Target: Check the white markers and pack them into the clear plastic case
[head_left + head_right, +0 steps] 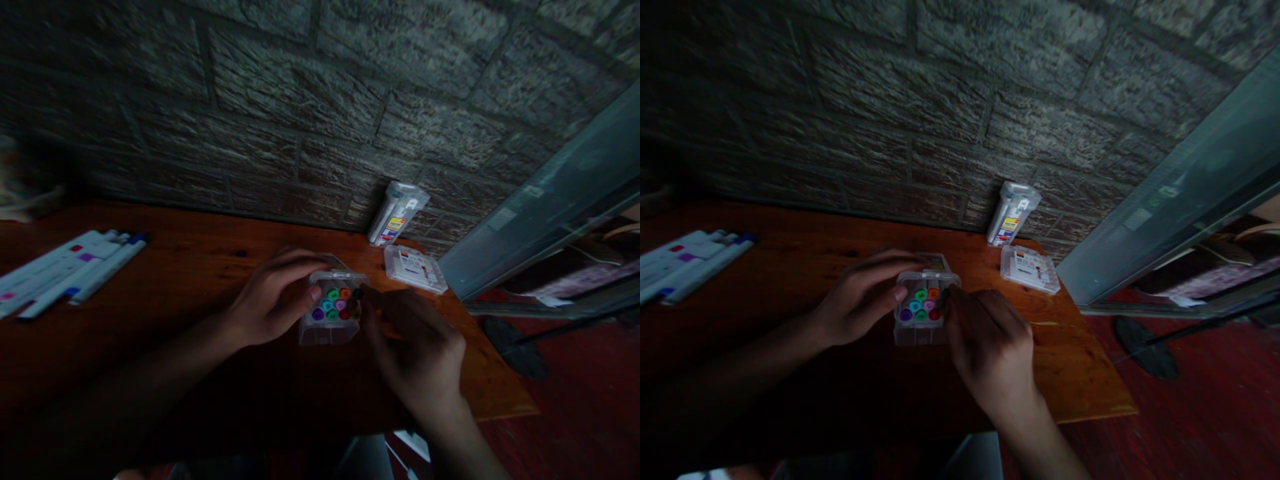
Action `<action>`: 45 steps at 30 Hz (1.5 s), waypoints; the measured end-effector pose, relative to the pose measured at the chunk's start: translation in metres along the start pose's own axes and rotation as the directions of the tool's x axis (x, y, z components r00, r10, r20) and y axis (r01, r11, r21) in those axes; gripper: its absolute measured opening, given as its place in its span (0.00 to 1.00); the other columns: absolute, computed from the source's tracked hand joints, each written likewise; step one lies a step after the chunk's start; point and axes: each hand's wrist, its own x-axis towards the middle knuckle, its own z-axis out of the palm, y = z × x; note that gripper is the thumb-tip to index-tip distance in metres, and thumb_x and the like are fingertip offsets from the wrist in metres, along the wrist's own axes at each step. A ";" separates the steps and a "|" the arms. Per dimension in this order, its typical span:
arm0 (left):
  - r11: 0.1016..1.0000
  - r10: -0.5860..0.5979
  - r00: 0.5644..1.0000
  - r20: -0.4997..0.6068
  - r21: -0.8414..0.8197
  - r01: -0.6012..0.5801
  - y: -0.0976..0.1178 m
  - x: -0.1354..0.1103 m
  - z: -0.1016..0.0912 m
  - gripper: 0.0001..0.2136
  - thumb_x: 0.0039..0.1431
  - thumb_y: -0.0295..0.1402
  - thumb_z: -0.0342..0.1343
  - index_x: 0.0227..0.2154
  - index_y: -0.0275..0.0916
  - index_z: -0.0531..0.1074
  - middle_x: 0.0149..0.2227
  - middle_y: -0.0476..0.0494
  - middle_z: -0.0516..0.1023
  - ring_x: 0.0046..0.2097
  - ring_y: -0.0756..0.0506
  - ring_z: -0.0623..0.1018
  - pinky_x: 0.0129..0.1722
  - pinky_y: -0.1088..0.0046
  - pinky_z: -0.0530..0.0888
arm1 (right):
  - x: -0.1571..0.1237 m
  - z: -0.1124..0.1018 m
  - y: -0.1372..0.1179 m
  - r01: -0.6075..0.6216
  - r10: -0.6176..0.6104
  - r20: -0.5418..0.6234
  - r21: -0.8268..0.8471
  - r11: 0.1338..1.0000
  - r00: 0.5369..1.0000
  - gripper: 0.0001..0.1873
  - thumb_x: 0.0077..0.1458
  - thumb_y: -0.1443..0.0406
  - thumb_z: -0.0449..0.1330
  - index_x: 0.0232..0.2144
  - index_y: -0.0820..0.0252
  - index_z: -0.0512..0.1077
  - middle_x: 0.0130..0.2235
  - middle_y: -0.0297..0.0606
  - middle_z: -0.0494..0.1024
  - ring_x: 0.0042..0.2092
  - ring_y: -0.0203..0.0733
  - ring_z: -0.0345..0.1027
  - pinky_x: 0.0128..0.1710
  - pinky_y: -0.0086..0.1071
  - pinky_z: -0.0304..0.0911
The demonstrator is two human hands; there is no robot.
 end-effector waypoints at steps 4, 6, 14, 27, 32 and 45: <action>1.000 -0.008 1.000 0.005 -0.005 0.008 0.001 0.000 0.000 0.16 0.69 0.34 0.55 0.56 0.42 0.77 0.58 0.39 0.79 0.59 0.38 0.77 0.59 0.57 0.72 | 0.003 0.000 -0.001 -0.019 0.019 -0.003 -0.001 1.000 1.000 0.06 0.63 0.73 0.62 0.38 0.67 0.81 0.32 0.42 0.83 0.33 0.42 0.78 0.34 0.35 0.71; 1.000 -0.008 1.000 -0.001 -0.003 0.008 0.001 0.000 0.000 0.15 0.69 0.34 0.56 0.56 0.42 0.78 0.57 0.38 0.80 0.58 0.38 0.78 0.58 0.57 0.72 | 0.004 0.001 -0.001 -0.019 0.019 -0.018 0.003 1.000 1.000 0.05 0.63 0.73 0.63 0.37 0.66 0.80 0.31 0.41 0.83 0.33 0.42 0.78 0.33 0.34 0.71; 0.999 0.037 0.999 -0.001 0.032 -0.037 0.001 0.003 0.000 0.15 0.70 0.36 0.54 0.54 0.38 0.77 0.56 0.35 0.80 0.56 0.38 0.78 0.56 0.57 0.74 | 0.008 -0.006 0.010 -0.141 0.152 -0.074 0.133 0.981 0.986 0.05 0.63 0.68 0.63 0.36 0.59 0.80 0.29 0.35 0.82 0.28 0.38 0.75 0.29 0.31 0.69; 0.990 -0.036 0.998 0.050 0.140 0.029 -0.024 0.004 -0.007 0.32 0.55 0.16 0.49 0.62 0.43 0.69 0.58 0.40 0.77 0.60 0.41 0.76 0.61 0.55 0.73 | 0.075 0.076 0.094 -0.517 0.534 0.212 0.677 0.523 0.818 0.11 0.54 0.59 0.65 0.35 0.60 0.79 0.25 0.34 0.79 0.20 0.34 0.63 0.19 0.28 0.57; 0.982 0.026 0.983 0.184 0.178 -0.060 -0.028 0.006 -0.003 0.34 0.57 0.24 0.61 0.68 0.41 0.63 0.64 0.34 0.73 0.65 0.37 0.72 0.65 0.56 0.71 | 0.048 0.087 0.099 -0.508 0.378 0.340 0.569 0.646 0.861 0.16 0.52 0.51 0.66 0.34 0.55 0.80 0.31 0.41 0.84 0.32 0.48 0.78 0.31 0.38 0.70; 0.974 0.062 0.989 0.134 0.206 -0.089 -0.037 0.007 0.012 0.27 0.58 0.28 0.65 0.61 0.36 0.71 0.60 0.32 0.78 0.61 0.37 0.78 0.61 0.57 0.75 | 0.047 0.094 0.116 -0.570 0.411 0.397 0.522 0.635 0.821 0.24 0.53 0.44 0.63 0.35 0.57 0.78 0.33 0.45 0.86 0.36 0.54 0.81 0.36 0.44 0.74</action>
